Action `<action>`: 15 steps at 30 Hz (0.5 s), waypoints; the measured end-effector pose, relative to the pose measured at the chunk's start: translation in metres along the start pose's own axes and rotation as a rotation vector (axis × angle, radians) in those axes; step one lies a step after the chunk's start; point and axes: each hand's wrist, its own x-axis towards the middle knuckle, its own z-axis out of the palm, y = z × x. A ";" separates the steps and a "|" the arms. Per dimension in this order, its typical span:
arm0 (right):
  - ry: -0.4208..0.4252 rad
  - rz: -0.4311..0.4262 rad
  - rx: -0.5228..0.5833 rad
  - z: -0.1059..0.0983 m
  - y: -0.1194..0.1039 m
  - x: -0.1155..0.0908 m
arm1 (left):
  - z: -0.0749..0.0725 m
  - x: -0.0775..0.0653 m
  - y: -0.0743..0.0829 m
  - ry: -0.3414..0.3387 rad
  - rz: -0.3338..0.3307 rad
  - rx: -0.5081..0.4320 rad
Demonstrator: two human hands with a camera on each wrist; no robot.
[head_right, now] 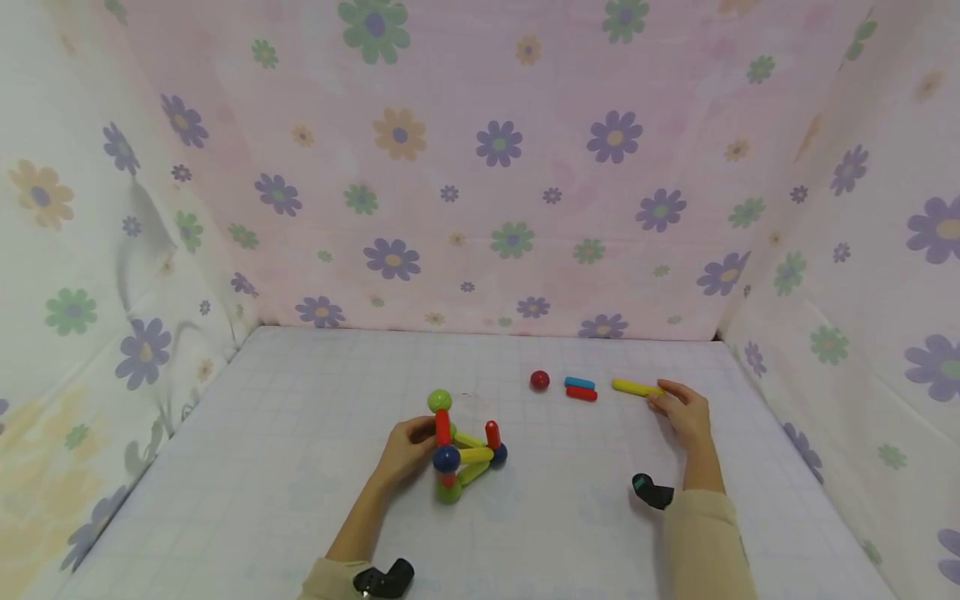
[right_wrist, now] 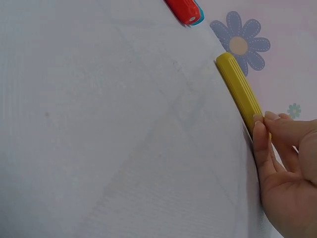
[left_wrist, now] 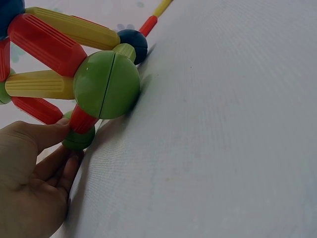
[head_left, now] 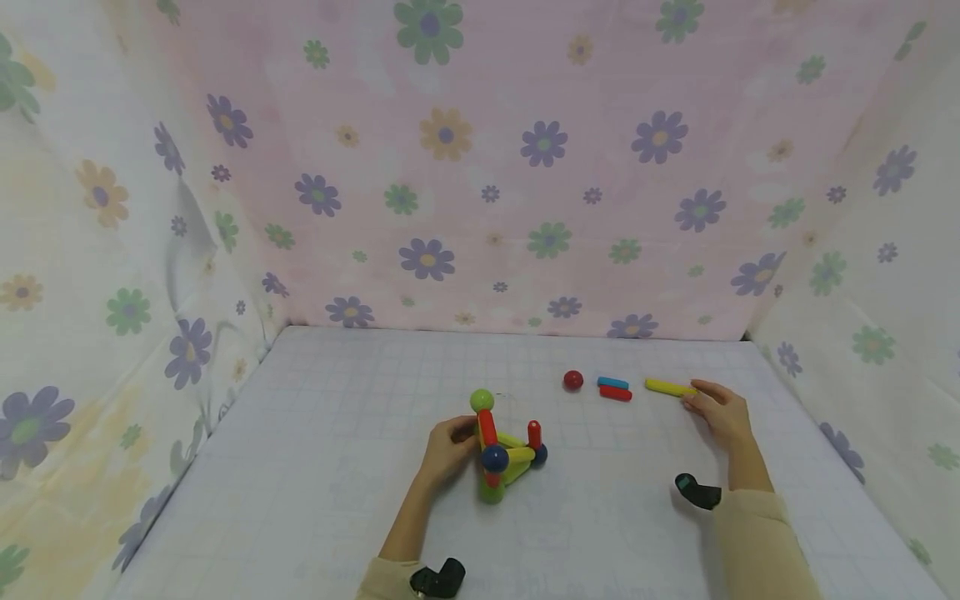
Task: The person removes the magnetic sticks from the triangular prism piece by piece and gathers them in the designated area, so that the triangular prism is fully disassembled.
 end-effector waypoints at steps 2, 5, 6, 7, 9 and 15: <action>0.028 -0.027 0.034 0.002 0.001 -0.004 | 0.001 0.000 -0.001 -0.002 -0.005 0.000; 0.075 -0.073 0.048 0.005 0.002 -0.012 | 0.001 0.000 -0.001 -0.005 -0.018 -0.005; 0.098 -0.095 0.032 0.007 0.002 -0.015 | 0.001 0.000 -0.001 -0.004 -0.015 -0.004; 0.114 -0.122 0.019 0.009 0.002 -0.019 | 0.001 0.000 -0.002 -0.003 -0.017 -0.004; 0.148 -0.156 0.000 0.015 0.000 -0.025 | 0.001 0.001 -0.002 0.000 -0.012 -0.004; 0.108 -0.325 0.082 0.035 -0.006 -0.041 | 0.001 0.002 -0.004 0.005 0.017 -0.005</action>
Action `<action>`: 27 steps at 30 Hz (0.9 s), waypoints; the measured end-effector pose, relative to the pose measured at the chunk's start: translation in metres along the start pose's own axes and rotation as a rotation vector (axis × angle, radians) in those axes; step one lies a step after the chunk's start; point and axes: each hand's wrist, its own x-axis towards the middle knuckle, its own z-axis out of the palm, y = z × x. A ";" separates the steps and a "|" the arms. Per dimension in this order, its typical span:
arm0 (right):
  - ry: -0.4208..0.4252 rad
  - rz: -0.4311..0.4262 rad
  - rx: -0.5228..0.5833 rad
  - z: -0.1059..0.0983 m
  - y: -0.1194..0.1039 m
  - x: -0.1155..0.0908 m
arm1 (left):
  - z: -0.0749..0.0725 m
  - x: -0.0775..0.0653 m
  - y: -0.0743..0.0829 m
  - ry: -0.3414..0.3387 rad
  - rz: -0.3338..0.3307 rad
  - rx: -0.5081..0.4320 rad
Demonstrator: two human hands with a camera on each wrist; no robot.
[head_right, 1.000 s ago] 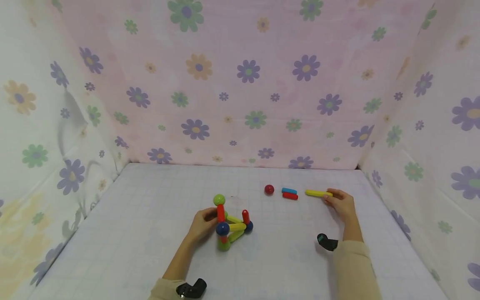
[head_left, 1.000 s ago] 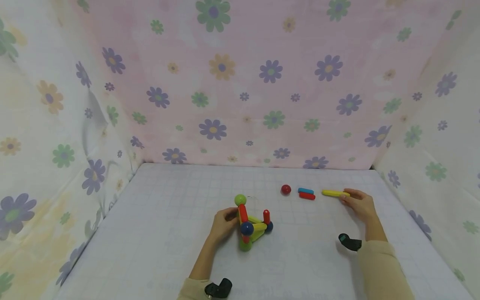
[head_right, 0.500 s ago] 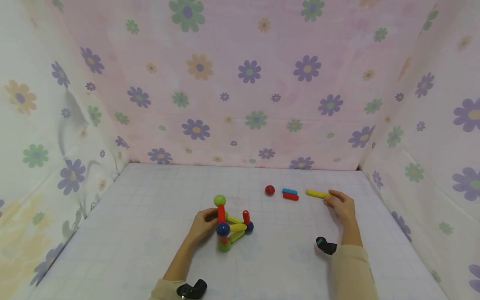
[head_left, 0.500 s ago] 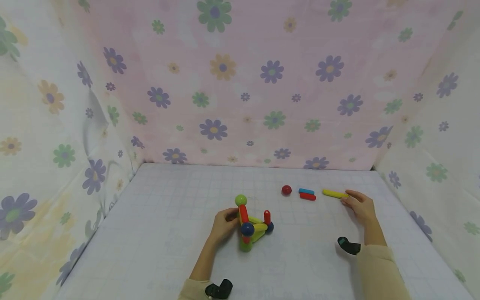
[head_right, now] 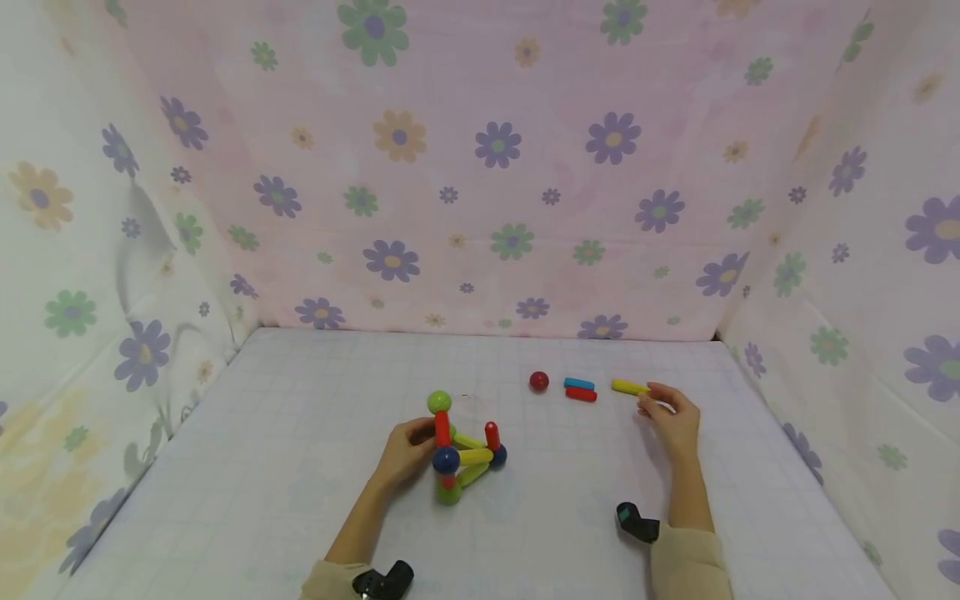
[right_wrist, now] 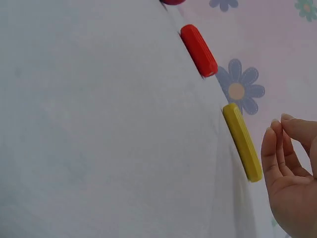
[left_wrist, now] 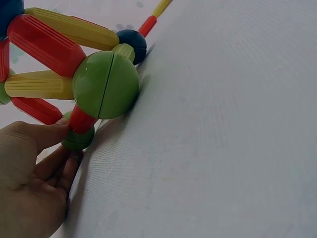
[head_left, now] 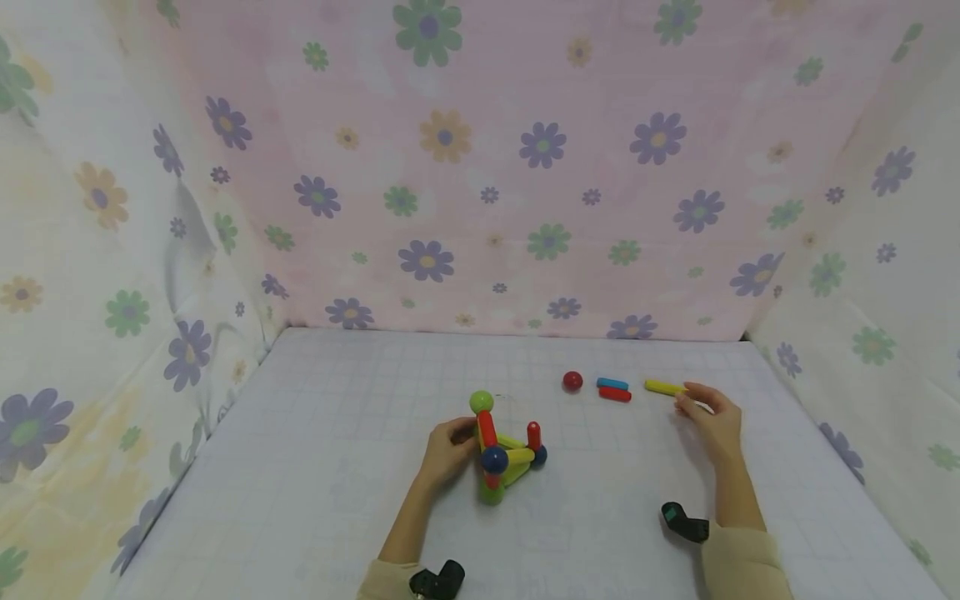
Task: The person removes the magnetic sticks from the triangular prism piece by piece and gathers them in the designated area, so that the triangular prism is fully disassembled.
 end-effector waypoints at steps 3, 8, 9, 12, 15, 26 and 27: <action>-0.102 -0.076 0.021 0.009 -0.005 -0.007 | 0.000 -0.001 0.000 0.001 -0.001 -0.003; -0.253 -0.114 -0.053 0.023 -0.013 -0.015 | 0.000 -0.001 0.001 0.002 -0.008 0.000; -0.280 -0.116 -0.077 0.025 -0.014 -0.017 | 0.000 -0.001 0.002 0.002 -0.007 0.001; -0.355 -0.120 -0.121 0.035 -0.018 -0.021 | 0.000 -0.002 0.002 0.001 -0.005 0.003; -0.434 -0.128 -0.146 0.044 -0.023 -0.027 | 0.001 -0.002 0.003 0.002 0.000 0.002; -0.670 -0.170 -0.150 0.081 -0.036 -0.045 | 0.002 -0.002 0.003 0.009 -0.016 0.006; -0.690 -0.182 -0.149 0.085 -0.037 -0.048 | 0.002 -0.002 0.003 0.010 -0.017 0.008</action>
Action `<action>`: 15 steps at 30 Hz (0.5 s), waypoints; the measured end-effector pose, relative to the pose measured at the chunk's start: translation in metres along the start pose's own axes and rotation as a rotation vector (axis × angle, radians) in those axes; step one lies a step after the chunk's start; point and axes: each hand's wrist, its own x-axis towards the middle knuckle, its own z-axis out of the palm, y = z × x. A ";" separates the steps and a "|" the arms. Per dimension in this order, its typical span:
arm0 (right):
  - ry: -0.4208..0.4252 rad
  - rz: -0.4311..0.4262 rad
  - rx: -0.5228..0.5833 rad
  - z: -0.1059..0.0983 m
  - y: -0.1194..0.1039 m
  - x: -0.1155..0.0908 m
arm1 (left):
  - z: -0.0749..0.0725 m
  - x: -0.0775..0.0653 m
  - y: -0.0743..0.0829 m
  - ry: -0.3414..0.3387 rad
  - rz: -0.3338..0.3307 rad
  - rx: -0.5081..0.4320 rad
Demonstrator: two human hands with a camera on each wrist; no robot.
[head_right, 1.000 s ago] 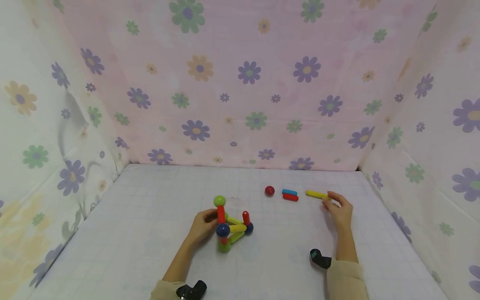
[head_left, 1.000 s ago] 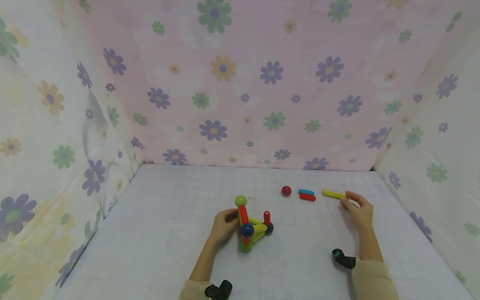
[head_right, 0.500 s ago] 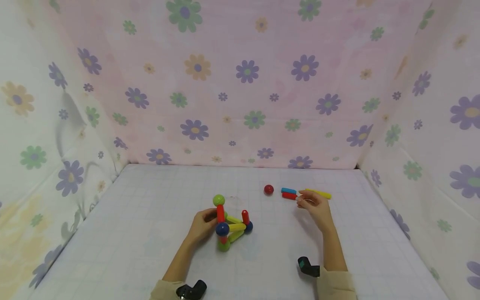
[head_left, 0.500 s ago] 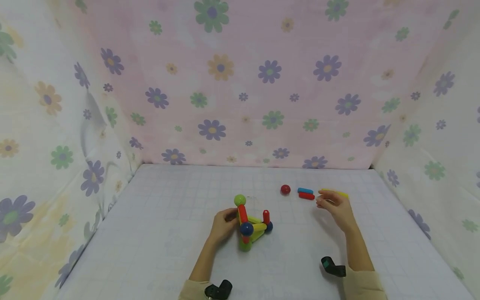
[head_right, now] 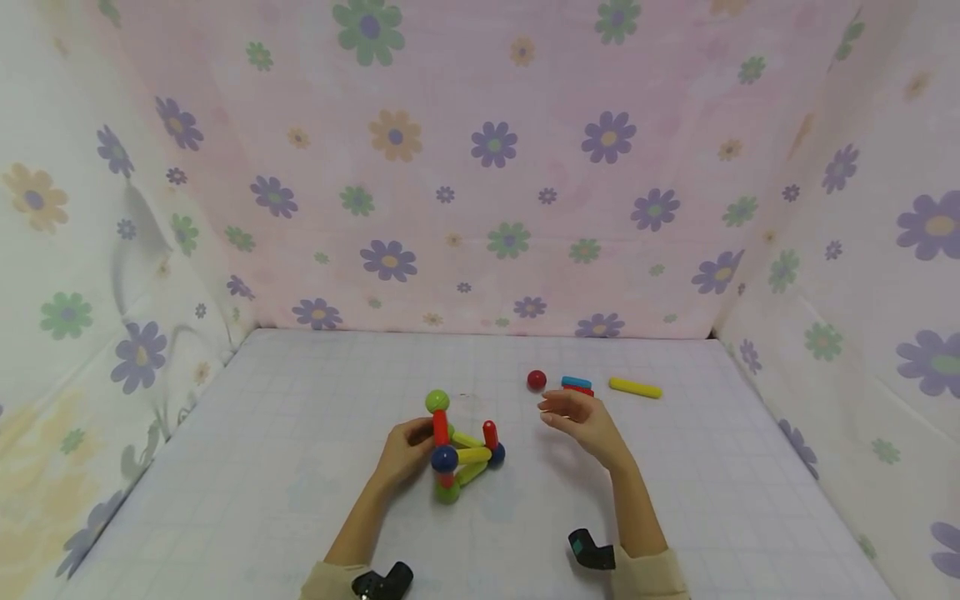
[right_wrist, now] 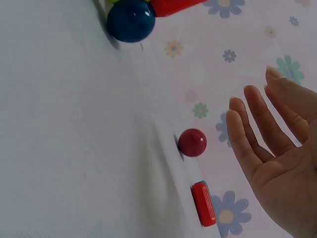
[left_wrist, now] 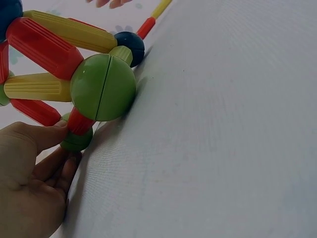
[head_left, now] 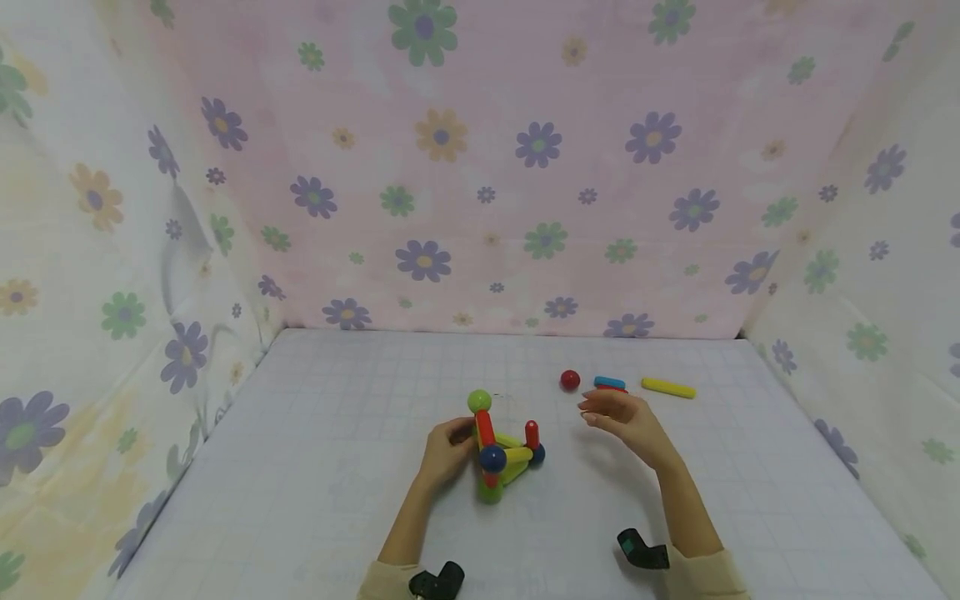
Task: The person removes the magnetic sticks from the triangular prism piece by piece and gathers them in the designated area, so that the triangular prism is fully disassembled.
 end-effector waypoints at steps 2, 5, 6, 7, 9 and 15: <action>-0.043 -0.035 -0.003 0.008 -0.003 0.001 | 0.000 0.000 0.000 0.001 -0.003 -0.001; -0.106 -0.070 0.004 0.017 -0.004 0.003 | 0.000 -0.001 0.001 0.002 0.002 -0.002; -0.123 -0.073 0.014 0.020 -0.005 0.004 | 0.000 -0.001 0.001 0.003 0.003 -0.002; -0.137 -0.071 0.022 0.023 -0.005 0.004 | 0.000 -0.001 0.001 0.004 0.003 -0.002; -0.160 -0.056 0.038 0.028 -0.005 0.006 | 0.000 -0.001 0.001 0.008 0.004 0.001; -0.207 -0.015 0.056 0.040 -0.005 0.008 | 0.000 -0.001 0.001 0.012 0.019 -0.002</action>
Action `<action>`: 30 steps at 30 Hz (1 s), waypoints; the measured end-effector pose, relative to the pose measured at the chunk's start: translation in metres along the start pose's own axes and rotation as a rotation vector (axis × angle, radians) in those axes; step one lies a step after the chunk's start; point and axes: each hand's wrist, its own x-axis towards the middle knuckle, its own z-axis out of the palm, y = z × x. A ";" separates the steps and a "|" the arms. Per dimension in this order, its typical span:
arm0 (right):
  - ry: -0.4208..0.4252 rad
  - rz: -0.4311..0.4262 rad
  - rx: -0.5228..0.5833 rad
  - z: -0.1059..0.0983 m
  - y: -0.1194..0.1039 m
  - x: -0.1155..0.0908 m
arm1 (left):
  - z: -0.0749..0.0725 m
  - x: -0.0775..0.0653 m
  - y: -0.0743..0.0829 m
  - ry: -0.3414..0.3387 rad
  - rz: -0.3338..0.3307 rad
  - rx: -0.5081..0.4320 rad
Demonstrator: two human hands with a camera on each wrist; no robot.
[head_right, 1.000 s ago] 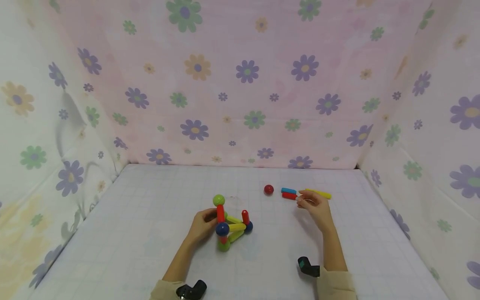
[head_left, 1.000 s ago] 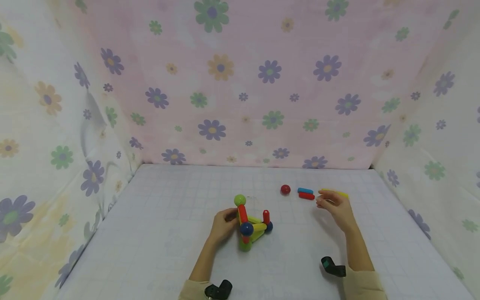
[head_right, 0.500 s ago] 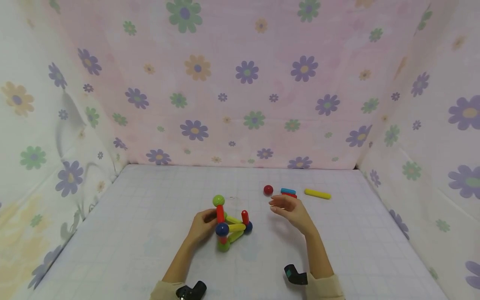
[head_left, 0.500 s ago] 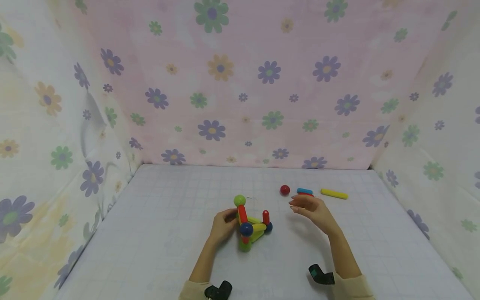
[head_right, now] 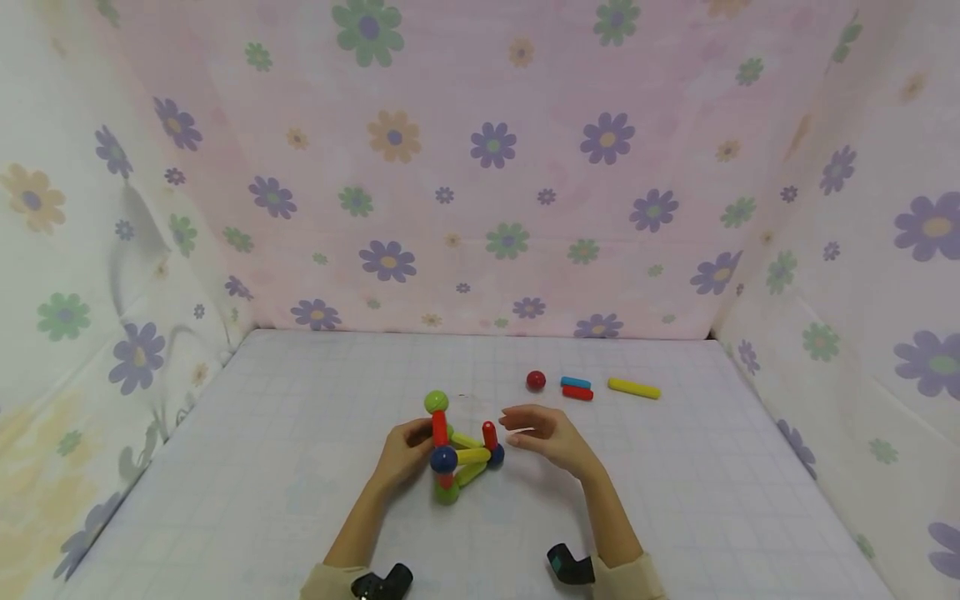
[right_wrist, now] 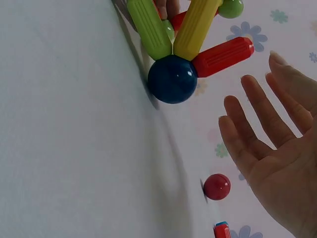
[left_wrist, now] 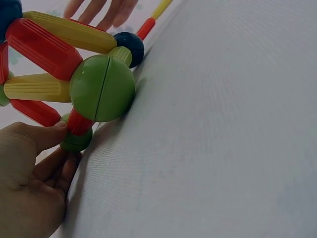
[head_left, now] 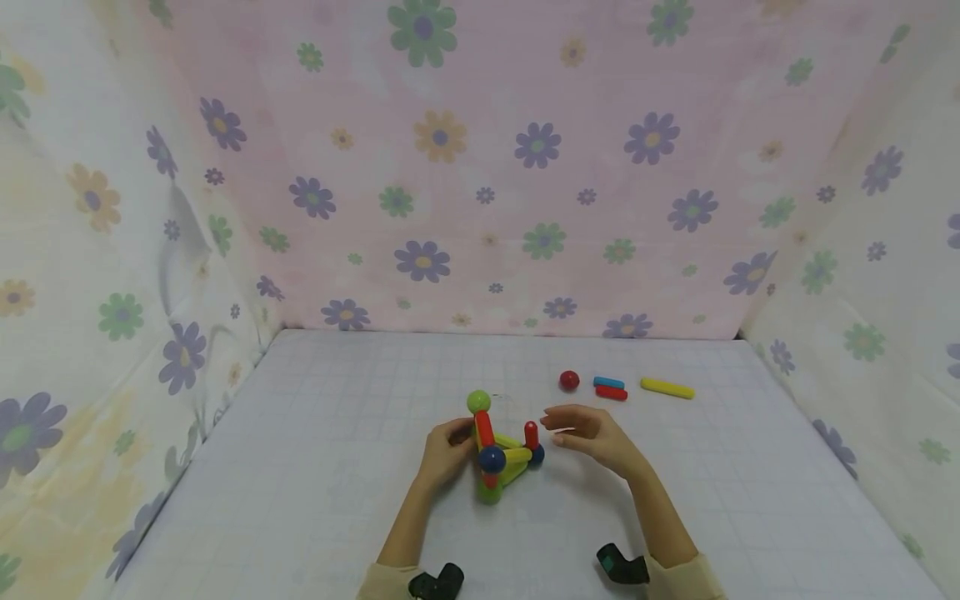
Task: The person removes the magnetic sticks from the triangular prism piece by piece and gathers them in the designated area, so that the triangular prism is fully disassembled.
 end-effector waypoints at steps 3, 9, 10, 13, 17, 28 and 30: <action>-0.021 -0.009 -0.007 0.006 -0.001 0.003 | 0.000 0.000 0.000 0.001 0.006 -0.002; -0.046 -0.020 -0.046 0.017 -0.008 0.008 | 0.000 -0.001 -0.001 0.003 0.017 0.000; -0.049 -0.026 -0.064 0.018 -0.009 0.008 | 0.000 -0.001 -0.001 0.003 0.019 0.002; -0.056 -0.060 -0.123 0.021 -0.007 0.011 | 0.000 -0.001 0.000 0.005 0.024 0.004; -0.039 -0.085 -0.196 0.025 -0.004 0.014 | 0.000 -0.001 0.001 0.007 0.020 0.009; 0.035 -0.065 -0.246 0.032 -0.025 0.014 | 0.002 -0.003 -0.002 0.037 0.034 -0.010; 0.058 -0.065 -0.249 0.029 -0.017 0.013 | 0.002 -0.004 -0.002 0.057 0.040 -0.033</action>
